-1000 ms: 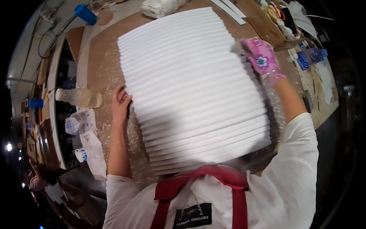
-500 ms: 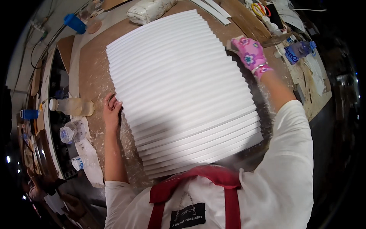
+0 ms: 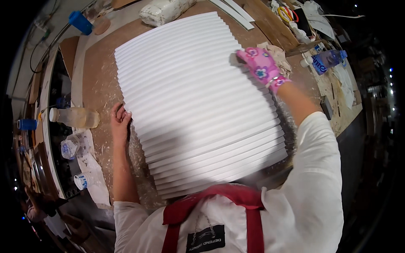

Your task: The person wipes a series of white furniture slats with a cloth, then pours liquid from a bottle onto the cloth and continues wiping the surface of the slats.

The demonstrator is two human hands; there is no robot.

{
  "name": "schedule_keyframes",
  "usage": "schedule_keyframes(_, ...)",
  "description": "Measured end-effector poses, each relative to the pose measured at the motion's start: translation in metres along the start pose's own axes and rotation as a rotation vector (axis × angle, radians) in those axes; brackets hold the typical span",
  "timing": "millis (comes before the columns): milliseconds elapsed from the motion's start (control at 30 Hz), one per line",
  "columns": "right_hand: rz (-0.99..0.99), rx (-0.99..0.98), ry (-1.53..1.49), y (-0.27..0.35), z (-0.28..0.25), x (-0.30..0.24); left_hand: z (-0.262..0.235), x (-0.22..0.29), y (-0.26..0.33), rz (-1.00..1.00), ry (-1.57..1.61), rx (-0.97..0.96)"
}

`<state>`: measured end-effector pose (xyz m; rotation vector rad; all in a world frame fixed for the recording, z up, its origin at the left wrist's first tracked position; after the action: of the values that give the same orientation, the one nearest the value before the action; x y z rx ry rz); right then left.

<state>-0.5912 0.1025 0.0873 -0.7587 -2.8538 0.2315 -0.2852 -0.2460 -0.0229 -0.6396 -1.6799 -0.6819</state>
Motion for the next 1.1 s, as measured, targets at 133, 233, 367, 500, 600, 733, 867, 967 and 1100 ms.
schedule_keyframes(133, 0.032, -0.027, -0.118, 0.001, 0.009, 0.025, 0.003, 0.001, 0.000, -0.010, 0.076, -0.028)
schedule_keyframes(233, 0.215, -0.137, -0.021, 0.022, 0.011, 0.083, -0.002, -0.001, 0.002, -0.008, 0.057, -0.011)
schedule_keyframes(367, 0.150, 0.157, -0.187, -0.005, -0.003, 0.074, 0.003, 0.004, 0.001, 0.049, -0.037, -0.019)
schedule_keyframes(500, -0.131, 0.164, -0.514, -0.110, -0.017, -0.105, -0.001, 0.006, 0.003, 0.074, -0.048, 0.021)
schedule_keyframes(600, -0.450, 0.199, -0.451, -0.138, -0.021, -0.242, 0.003, 0.004, -0.001, 0.041, 0.094, -0.023)
schedule_keyframes(733, -0.259, -0.019, -0.488, -0.163, -0.004, -0.206, 0.002, 0.004, -0.001, 0.046, 0.039, -0.007)
schedule_keyframes(867, -0.423, 0.240, -0.350, -0.169, -0.031, -0.237, 0.004, -0.004, -0.001, 0.017, 0.066, 0.025)
schedule_keyframes(967, -0.635, 0.228, -0.427, -0.154, -0.027, -0.307, 0.002, -0.006, 0.000, 0.024, 0.060, 0.012)
schedule_keyframes(1100, -0.337, 0.015, -0.387, -0.194, 0.002, -0.274, 0.004, -0.002, 0.001, 0.008, 0.080, 0.011)
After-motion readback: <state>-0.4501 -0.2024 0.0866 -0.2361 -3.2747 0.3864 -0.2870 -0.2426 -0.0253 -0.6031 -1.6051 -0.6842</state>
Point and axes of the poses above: each hand's wrist, its own y-axis away from the middle knuckle, its own z-axis out of the palm, x = y × z, the point moved 9 cm from there along -y, towards the middle knuckle, and after that the axes turned 5 degrees about -y, right-handed, at the moved point
